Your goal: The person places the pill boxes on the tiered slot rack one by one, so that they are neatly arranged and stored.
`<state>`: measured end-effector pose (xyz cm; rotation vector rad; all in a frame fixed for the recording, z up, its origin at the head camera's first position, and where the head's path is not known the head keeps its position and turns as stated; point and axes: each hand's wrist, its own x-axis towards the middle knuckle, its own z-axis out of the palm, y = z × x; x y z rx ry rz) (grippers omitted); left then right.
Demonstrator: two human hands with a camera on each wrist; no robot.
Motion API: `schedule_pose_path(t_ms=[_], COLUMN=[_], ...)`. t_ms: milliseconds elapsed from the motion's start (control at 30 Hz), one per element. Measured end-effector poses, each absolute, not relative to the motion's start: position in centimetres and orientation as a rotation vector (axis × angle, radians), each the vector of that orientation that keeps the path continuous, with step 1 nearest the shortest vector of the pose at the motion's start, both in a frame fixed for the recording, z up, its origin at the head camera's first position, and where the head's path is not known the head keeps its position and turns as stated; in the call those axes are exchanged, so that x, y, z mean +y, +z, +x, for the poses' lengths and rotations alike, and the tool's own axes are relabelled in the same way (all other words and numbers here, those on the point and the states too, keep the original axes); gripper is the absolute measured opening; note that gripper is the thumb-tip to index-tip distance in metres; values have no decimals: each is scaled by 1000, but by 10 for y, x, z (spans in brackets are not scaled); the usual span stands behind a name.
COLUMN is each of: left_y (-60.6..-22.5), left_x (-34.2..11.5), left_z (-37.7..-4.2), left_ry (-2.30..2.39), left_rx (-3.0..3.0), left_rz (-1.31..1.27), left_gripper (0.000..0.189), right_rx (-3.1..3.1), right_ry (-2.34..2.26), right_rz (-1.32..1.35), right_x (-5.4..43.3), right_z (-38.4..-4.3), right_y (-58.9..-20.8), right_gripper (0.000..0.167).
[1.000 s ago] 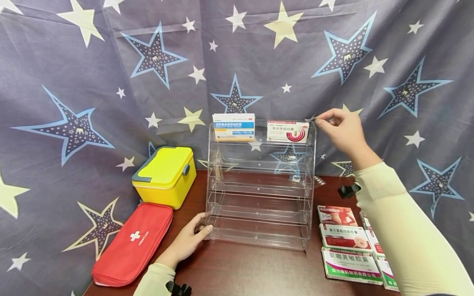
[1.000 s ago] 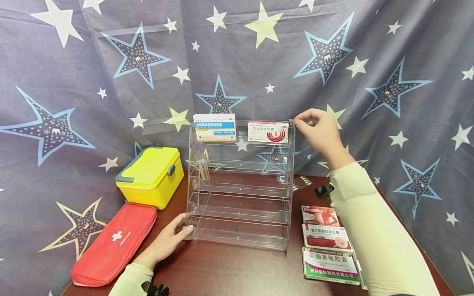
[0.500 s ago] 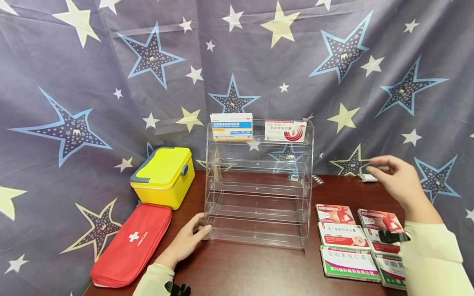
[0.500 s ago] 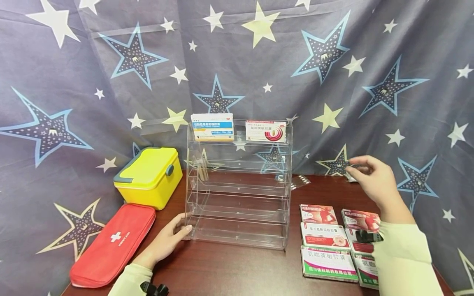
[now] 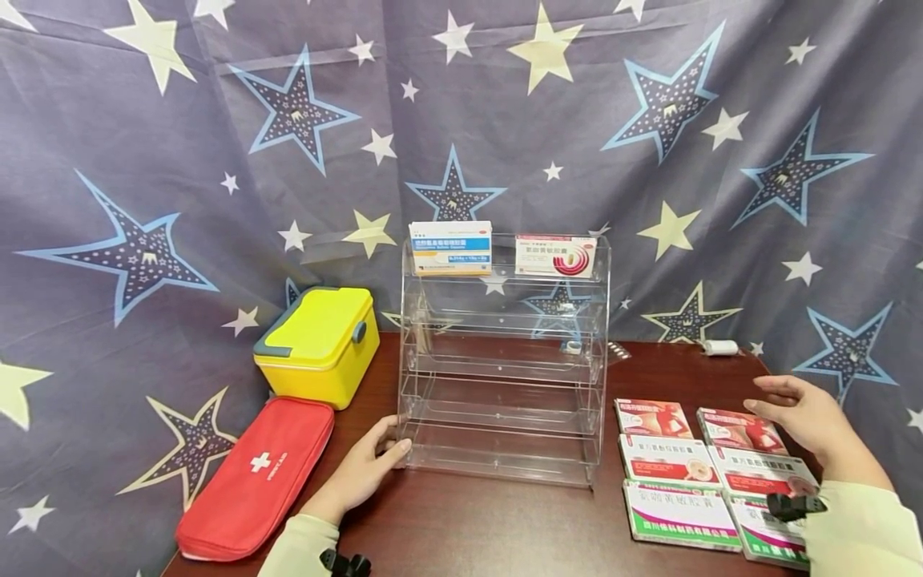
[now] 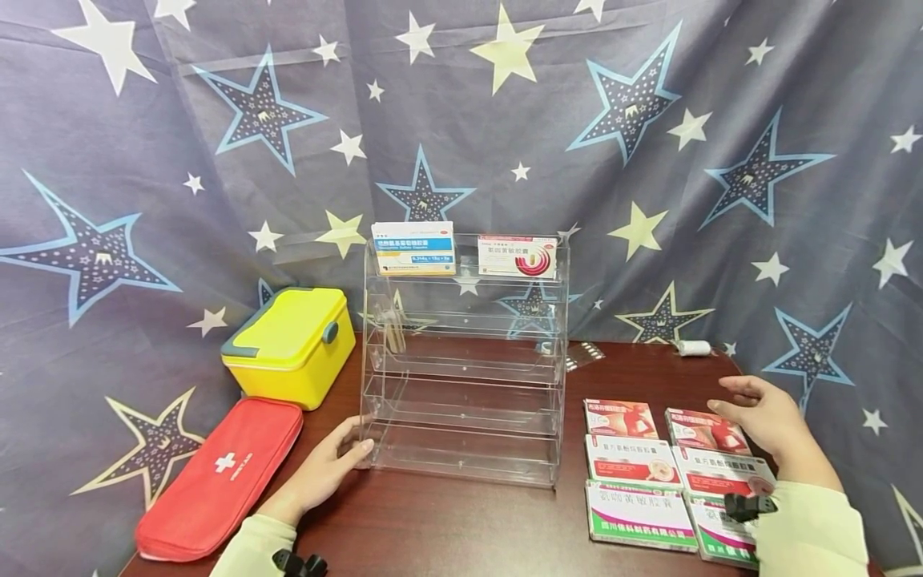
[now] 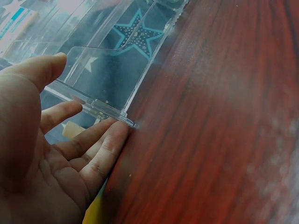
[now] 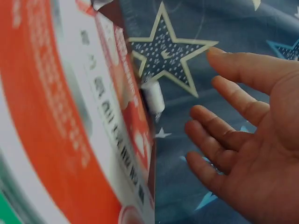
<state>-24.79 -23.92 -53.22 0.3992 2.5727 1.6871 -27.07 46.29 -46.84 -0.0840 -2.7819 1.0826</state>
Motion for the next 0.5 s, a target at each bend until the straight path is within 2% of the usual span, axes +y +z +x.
schedule_pose_path(t_ms=[500], left_y=[-532], left_x=[-240], left_z=[-248], left_ry=[1670], left_rx=[2585], left_rz=[393], left_gripper=[46], right_rx=[-3023], right_ry=[1073], right_rz=[-2], right_x=[476], right_z=[-270], right_y=[-487], right_gripper=[74])
